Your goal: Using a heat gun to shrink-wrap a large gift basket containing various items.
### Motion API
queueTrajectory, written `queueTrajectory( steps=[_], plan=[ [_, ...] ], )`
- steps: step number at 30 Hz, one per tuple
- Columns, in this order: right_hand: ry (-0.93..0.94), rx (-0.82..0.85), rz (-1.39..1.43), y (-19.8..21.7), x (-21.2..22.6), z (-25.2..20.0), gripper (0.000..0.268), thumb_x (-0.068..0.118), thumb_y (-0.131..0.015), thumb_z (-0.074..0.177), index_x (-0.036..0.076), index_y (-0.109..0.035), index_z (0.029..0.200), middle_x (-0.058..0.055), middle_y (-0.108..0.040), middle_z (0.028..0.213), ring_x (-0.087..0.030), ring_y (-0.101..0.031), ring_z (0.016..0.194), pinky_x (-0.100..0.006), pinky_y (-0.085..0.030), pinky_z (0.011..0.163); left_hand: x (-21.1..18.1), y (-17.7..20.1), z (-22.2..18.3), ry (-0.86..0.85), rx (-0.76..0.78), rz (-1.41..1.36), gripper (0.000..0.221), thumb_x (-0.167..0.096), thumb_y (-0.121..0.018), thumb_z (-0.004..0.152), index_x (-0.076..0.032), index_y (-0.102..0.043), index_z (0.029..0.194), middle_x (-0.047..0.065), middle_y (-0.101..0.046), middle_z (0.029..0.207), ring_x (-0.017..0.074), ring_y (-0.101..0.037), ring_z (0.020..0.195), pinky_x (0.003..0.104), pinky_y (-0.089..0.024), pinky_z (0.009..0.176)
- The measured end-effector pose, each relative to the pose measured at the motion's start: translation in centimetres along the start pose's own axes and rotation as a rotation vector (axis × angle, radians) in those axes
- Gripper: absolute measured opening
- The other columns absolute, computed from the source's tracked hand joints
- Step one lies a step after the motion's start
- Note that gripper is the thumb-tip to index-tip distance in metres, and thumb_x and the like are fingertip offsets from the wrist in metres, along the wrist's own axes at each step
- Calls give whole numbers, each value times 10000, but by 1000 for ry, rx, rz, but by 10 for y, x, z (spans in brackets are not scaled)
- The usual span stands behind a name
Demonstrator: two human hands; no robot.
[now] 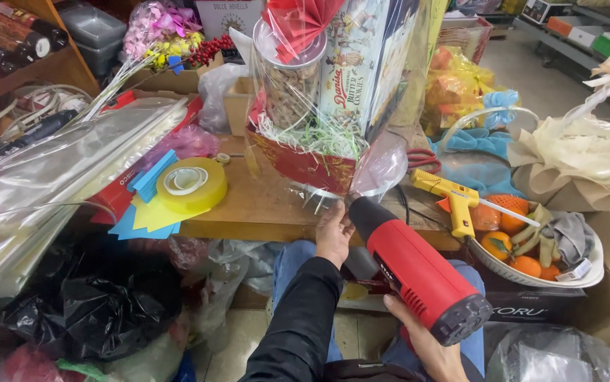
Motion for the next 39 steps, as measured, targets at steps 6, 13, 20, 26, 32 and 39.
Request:
queueTrajectory(
  steps=[6,13,20,26,32,39],
  plan=[
    [12,-21,-7,4,-5,2,426,58,-875,726,28,-801,1144,-108,-819,1124,-217,-740,1044,-402,-597,1003,12,-1,7,-22,2,19,208,-298,-889,837,-230,-750,975,-44,-748,900,116,-627,767,352,-509,741],
    [-15,-28,17,6,-13,6,340,37,-863,757,7,-813,1092,-121,-828,1073,-216,-751,1011,-404,-617,986,10,-12,-6,-4,40,19,244,-302,-886,831,-216,-762,1023,-23,-772,938,132,-685,835,339,-532,802],
    [26,-10,-11,8,-14,7,377,76,-864,744,19,-816,1114,-113,-839,1090,-210,-760,1017,-395,-609,1002,10,-13,-8,3,17,16,225,-294,-883,845,-226,-746,1011,-55,-729,855,93,-590,724,336,-510,769],
    [16,-27,6,8,-11,5,365,48,-867,737,10,-824,1097,-117,-840,1079,-212,-762,1019,-396,-616,1002,11,-21,-12,15,18,-17,276,-223,-845,887,-194,-753,1145,-48,-711,932,111,-565,722,321,-486,724],
    [-43,-26,28,7,-10,4,362,25,-851,755,-6,-819,1113,-143,-839,1087,-239,-772,1021,-424,-632,988,15,-23,-15,-6,-70,4,117,-184,-754,993,-191,-673,910,-22,-612,789,130,-538,734,309,-413,691],
    [-2,-17,29,10,-17,9,396,36,-863,734,6,-816,1126,-133,-840,1106,-225,-766,1040,-417,-618,1005,27,-5,-15,88,-134,-95,171,-120,-833,899,-230,-702,892,29,-794,978,172,-716,875,347,-524,864]
  ],
)
Point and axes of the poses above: each hand's wrist, its own z-axis towards the middle knuckle, its own y-axis out of the back of the hand, x = y × z, the point moved 6 cm from there along z, towards the middle knuckle
